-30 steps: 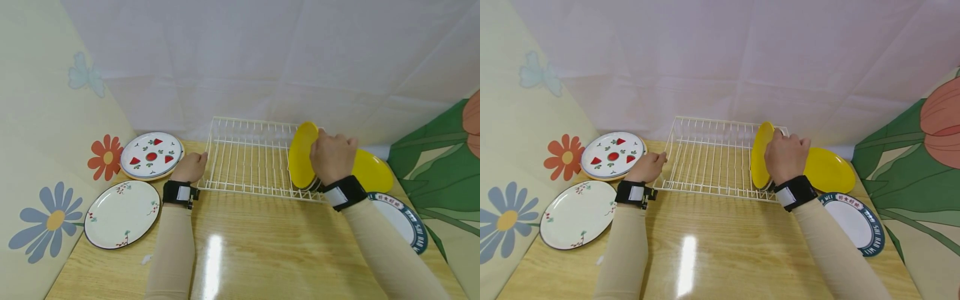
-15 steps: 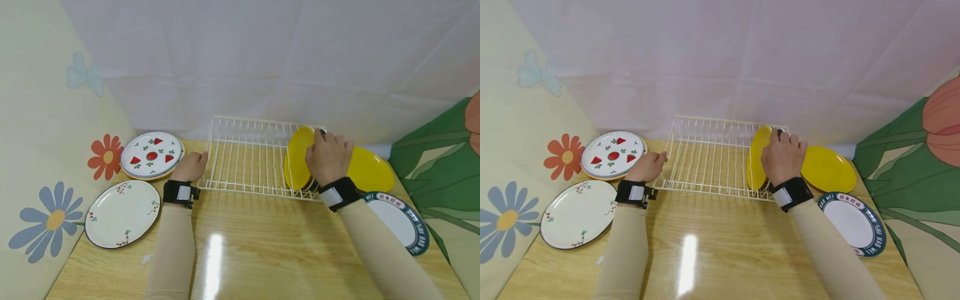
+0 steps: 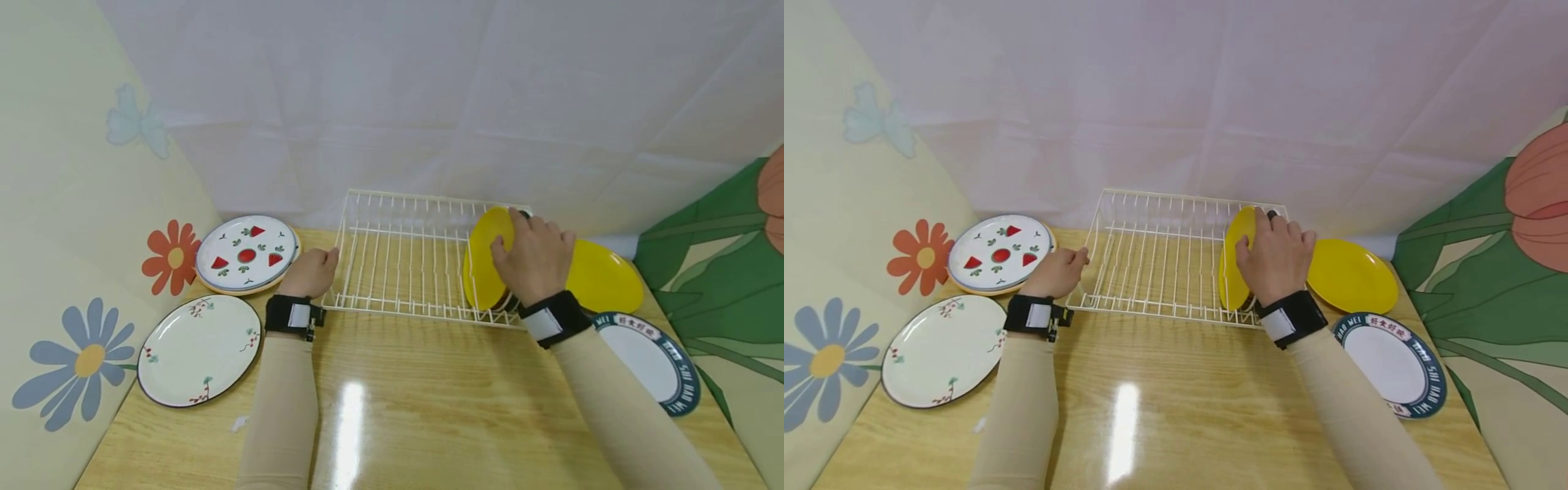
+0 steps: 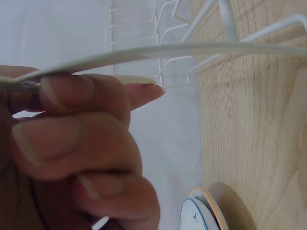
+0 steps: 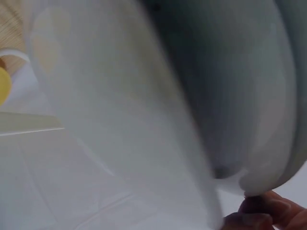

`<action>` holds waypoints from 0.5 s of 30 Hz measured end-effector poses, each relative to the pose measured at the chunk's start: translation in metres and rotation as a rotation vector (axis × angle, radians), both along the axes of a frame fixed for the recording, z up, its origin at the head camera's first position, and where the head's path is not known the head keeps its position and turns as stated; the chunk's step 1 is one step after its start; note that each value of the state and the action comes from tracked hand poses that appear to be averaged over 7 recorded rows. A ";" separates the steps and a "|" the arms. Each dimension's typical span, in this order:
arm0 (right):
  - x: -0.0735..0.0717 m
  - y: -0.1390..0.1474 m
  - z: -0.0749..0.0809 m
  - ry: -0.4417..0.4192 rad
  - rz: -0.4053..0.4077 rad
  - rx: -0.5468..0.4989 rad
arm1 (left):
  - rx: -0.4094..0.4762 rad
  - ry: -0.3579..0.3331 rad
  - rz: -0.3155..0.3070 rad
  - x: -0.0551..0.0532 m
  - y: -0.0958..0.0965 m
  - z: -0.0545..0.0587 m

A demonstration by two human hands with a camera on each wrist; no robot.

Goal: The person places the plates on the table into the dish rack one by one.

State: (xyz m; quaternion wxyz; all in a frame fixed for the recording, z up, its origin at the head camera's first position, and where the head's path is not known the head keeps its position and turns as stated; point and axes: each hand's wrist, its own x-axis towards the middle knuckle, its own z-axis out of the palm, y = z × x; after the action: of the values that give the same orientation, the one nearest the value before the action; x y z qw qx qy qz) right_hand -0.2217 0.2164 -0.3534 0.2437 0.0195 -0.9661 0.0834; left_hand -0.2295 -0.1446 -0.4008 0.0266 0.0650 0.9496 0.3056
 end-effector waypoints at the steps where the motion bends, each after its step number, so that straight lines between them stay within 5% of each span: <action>1: 0.001 -0.001 0.000 0.000 0.007 -0.001 | 0.003 0.001 0.002 0.000 0.000 0.000; 15: 0.015 0.029 0.009 0.026 0.071 -0.200 | -0.011 0.005 0.002 0.001 0.000 0.001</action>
State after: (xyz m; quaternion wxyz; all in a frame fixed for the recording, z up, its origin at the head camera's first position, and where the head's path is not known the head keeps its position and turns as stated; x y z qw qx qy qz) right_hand -0.2068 0.2451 -0.3440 0.2539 0.0306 -0.9484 0.1877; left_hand -0.2288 -0.1443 -0.4002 0.0243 0.0646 0.9514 0.3002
